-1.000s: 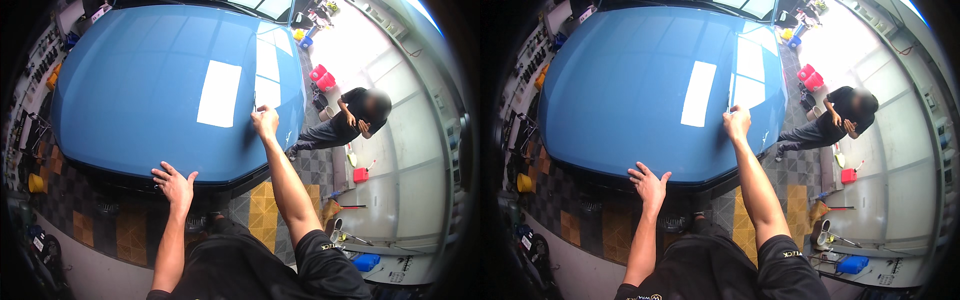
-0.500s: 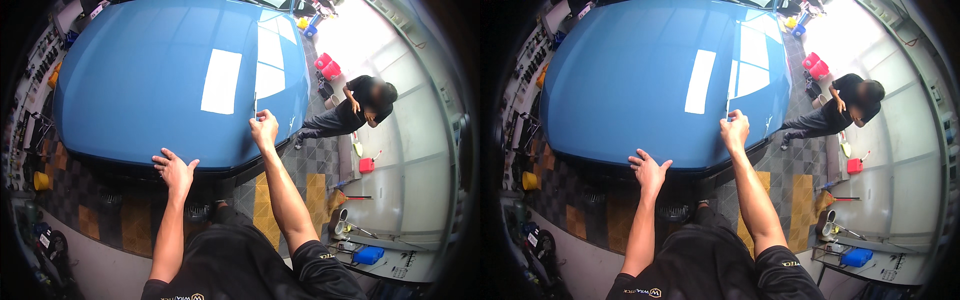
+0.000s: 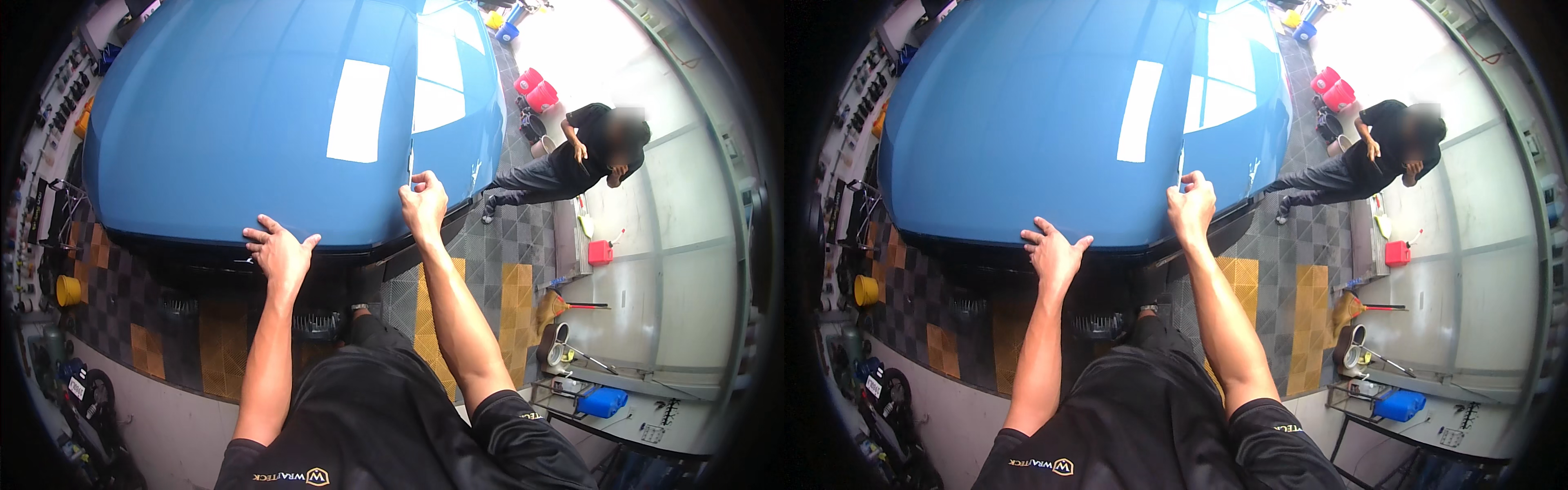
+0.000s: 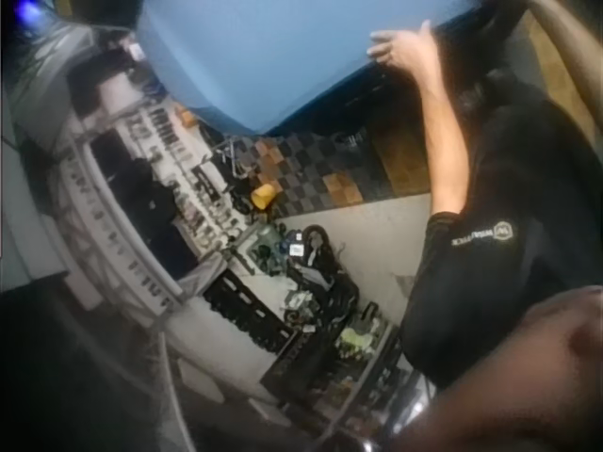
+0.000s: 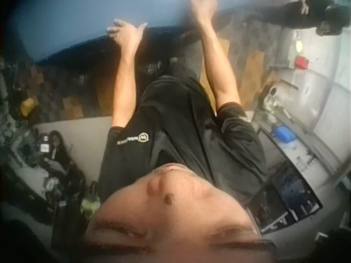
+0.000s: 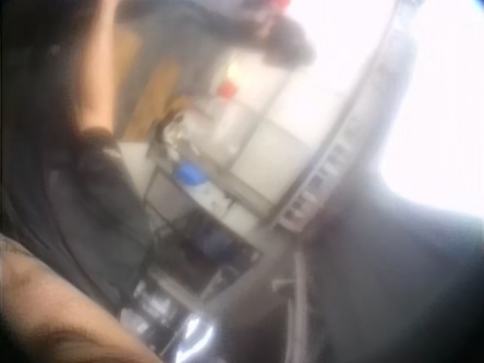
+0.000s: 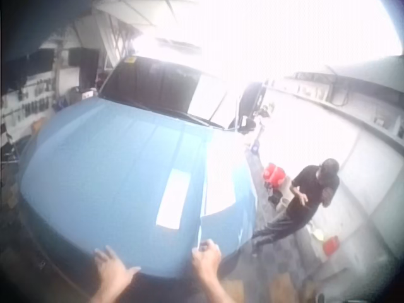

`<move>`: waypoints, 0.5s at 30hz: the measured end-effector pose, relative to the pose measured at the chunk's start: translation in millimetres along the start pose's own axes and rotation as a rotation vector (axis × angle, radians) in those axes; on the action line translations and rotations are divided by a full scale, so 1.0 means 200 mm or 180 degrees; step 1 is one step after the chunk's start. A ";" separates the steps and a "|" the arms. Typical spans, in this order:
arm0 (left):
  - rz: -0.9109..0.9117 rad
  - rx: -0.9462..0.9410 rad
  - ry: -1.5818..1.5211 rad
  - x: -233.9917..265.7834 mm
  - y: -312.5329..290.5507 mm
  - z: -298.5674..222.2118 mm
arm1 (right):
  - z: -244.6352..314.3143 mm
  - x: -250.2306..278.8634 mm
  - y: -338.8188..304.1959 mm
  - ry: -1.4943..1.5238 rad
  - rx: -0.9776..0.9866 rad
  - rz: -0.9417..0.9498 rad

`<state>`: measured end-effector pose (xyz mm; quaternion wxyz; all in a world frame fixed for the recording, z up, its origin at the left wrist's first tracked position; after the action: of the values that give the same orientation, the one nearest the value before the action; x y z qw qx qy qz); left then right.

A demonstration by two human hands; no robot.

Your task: The person uses a utility knife to score a line on the blue car hood, then peels off a strip of clear protective film along the scored line. The removed film is gathered and held in hand.

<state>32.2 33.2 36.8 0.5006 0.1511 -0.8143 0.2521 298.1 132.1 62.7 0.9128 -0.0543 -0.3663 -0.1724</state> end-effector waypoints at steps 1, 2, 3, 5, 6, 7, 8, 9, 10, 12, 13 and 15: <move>0.0003 0.0012 -0.0019 0.00 0.00 0.00 | -0.01 0.00 -0.01 0.0056 -0.0019 0.0012; 0.0007 0.0001 -0.0038 0.00 0.00 0.00 | -0.02 -0.01 -0.02 0.0112 -0.0077 0.0037; 0.0018 0.0013 -0.0006 0.00 0.00 0.00 | -0.03 -0.01 -0.04 0.0149 -0.0042 0.0022; 0.0067 0.0074 -0.0016 0.01 0.00 0.00 | -0.05 -0.02 -0.07 0.0194 -0.0075 0.0024; 0.0083 0.0063 0.0015 0.01 0.00 -0.01 | -0.06 -0.02 -0.09 0.0256 -0.0084 0.0022; 0.0082 0.0060 0.0018 0.01 0.00 -0.01 | -0.07 -0.02 -0.11 0.0310 -0.0111 0.0019; 0.0080 0.0080 0.0008 0.01 0.00 -0.01 | -0.08 -0.02 -0.13 0.0365 -0.0137 0.0016; 0.0079 0.0062 0.0021 0.01 0.00 -0.01 | -0.09 -0.03 -0.15 0.0354 -0.0099 -0.0001; 0.0079 0.0067 0.0025 0.01 0.00 -0.01 | -0.09 -0.03 -0.17 0.0343 -0.0062 -0.0016; 0.0079 0.0067 0.0036 0.00 0.00 -0.01 | -0.11 -0.03 -0.22 0.0368 -0.0048 -0.0006; 0.0071 0.0065 0.0041 0.00 0.00 -0.01 | -0.13 -0.03 -0.24 0.0410 -0.0064 0.0019; 0.0070 0.0066 0.0053 0.00 0.00 0.00 | -0.15 -0.03 -0.29 0.0429 -0.0092 0.0032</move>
<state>32.3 34.1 36.1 0.5030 0.1452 -0.8090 0.2672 293.0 73.8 34.5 0.9353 -0.0575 -0.3012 -0.1764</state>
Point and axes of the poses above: each hand's wrist, its own y-axis towards the middle knuckle, its own x-axis out of the back of the hand, z = x × y, the point moved 4 cm from there along y, towards the middle knuckle, and after that the axes turned 5 degrees about -y, right-handed, at the moved point
